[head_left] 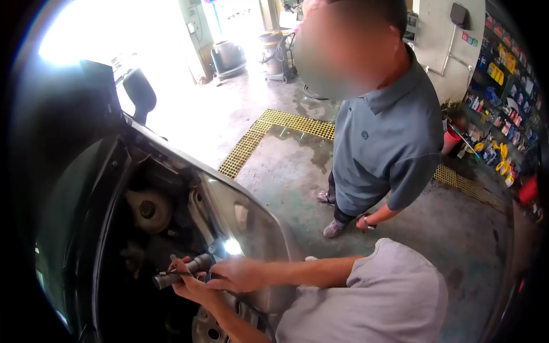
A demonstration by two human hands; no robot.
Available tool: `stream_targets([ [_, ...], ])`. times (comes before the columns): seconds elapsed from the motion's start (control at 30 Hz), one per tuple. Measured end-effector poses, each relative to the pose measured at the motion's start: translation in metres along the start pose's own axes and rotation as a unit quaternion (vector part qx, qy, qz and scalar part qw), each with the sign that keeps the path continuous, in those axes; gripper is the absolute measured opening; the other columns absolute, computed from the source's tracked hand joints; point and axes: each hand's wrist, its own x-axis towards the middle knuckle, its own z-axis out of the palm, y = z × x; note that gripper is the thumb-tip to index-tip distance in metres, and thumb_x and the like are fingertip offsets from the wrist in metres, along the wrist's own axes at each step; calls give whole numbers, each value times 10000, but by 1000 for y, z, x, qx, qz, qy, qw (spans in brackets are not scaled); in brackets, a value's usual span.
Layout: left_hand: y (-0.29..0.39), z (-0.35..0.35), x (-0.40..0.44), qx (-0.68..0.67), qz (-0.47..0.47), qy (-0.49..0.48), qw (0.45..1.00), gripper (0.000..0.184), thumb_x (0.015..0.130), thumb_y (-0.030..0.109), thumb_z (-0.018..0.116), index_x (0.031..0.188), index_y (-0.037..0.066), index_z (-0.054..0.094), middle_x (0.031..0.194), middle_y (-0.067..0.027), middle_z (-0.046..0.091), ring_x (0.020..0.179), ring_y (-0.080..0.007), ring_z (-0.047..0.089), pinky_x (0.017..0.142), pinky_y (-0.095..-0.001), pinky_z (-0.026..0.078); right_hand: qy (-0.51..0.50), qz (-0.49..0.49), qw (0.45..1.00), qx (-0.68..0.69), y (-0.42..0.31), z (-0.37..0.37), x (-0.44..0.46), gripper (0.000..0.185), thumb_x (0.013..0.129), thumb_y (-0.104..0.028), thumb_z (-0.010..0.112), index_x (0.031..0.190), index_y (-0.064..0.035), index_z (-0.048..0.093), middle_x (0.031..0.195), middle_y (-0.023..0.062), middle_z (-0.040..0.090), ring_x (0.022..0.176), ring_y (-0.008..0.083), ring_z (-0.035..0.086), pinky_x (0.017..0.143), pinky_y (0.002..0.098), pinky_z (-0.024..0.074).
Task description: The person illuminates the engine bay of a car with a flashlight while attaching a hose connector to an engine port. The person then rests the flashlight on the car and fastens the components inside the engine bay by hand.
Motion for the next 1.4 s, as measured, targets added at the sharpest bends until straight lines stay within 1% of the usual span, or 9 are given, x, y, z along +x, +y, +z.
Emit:
stream_targets([
  [0.2, 1, 7, -3, -68, 10, -8, 998, 341, 967, 303, 687, 988, -20, 580, 881, -78, 594, 782, -155, 570, 659, -303, 494, 284, -295, 905, -118, 9, 11, -6, 433, 855, -199, 703, 1205, 19, 571, 1032, 126, 574, 860, 349, 642, 772, 413, 534],
  [0.4, 6, 10, 0, -71, -38, 21, 997, 302, 954, 268, 683, 991, -21, 603, 917, -85, 626, 783, -153, 583, 673, -304, 505, 202, -151, 966, 61, 4, -4, -12, 373, 932, -293, 682, 1200, -38, 630, 1035, 192, 661, 911, 360, 666, 757, 441, 532],
  [0.47, 2, 3, 2, -62, -8, -11, 998, 227, 920, 182, 704, 976, -32, 652, 888, -64, 650, 732, -106, 601, 509, -214, 439, 184, -123, 974, 55, 9, 2, -7, 364, 954, -349, 668, 1162, -51, 669, 958, 203, 693, 874, 375, 673, 738, 459, 526],
  [0.6, 1, 7, 0, -76, 2, 9, 997, 121, 913, 77, 709, 979, -20, 683, 942, -23, 674, 778, -74, 601, 506, -188, 434, 216, -209, 954, 13, -6, -16, -8, 340, 870, -183, 743, 1173, -50, 666, 912, 131, 678, 809, 335, 669, 693, 410, 527],
  [0.67, -10, 9, 9, -95, 7, 23, 995, 179, 938, 141, 706, 989, -25, 664, 902, -78, 673, 816, -135, 616, 718, -270, 488, 211, -261, 940, -52, -1, -18, 6, 404, 816, -116, 767, 1196, -36, 654, 988, 136, 665, 854, 327, 662, 700, 398, 532],
  [0.8, -4, 14, 12, -113, -5, 34, 993, 188, 932, 171, 730, 1000, 2, 682, 901, -60, 684, 759, -72, 611, 576, -196, 451, 192, -307, 932, -22, 3, -24, 17, 425, 836, -152, 765, 1218, -16, 640, 1019, 158, 669, 894, 320, 663, 713, 399, 533],
  [0.9, 6, 4, 15, -72, -30, 67, 995, 213, 928, 190, 738, 1008, 0, 684, 897, -65, 689, 717, -73, 612, 503, -192, 444, 102, -102, 987, 75, -1, -21, 15, 427, 880, -248, 751, 1203, 4, 632, 995, 165, 677, 839, 328, 663, 709, 407, 530],
  [1.13, 10, 1, 15, -71, -25, 52, 996, 204, 918, 216, 753, 981, 32, 692, 860, -23, 694, 687, -57, 599, 523, -206, 453, 13, -47, 997, 59, 3, -20, 26, 324, 912, -270, 736, 1035, 26, 693, 716, 102, 652, 670, 196, 663, 599, 308, 495],
  [1.4, 0, -1, 14, 2, 20, 49, 999, 196, 894, 186, 782, 966, 27, 692, 752, 23, 645, 608, -36, 541, 530, -196, 426, 107, -251, 961, -39, 2, -26, 26, 360, 858, -180, 761, 1145, 9, 654, 900, 158, 678, 750, 352, 643, 667, 423, 509],
])
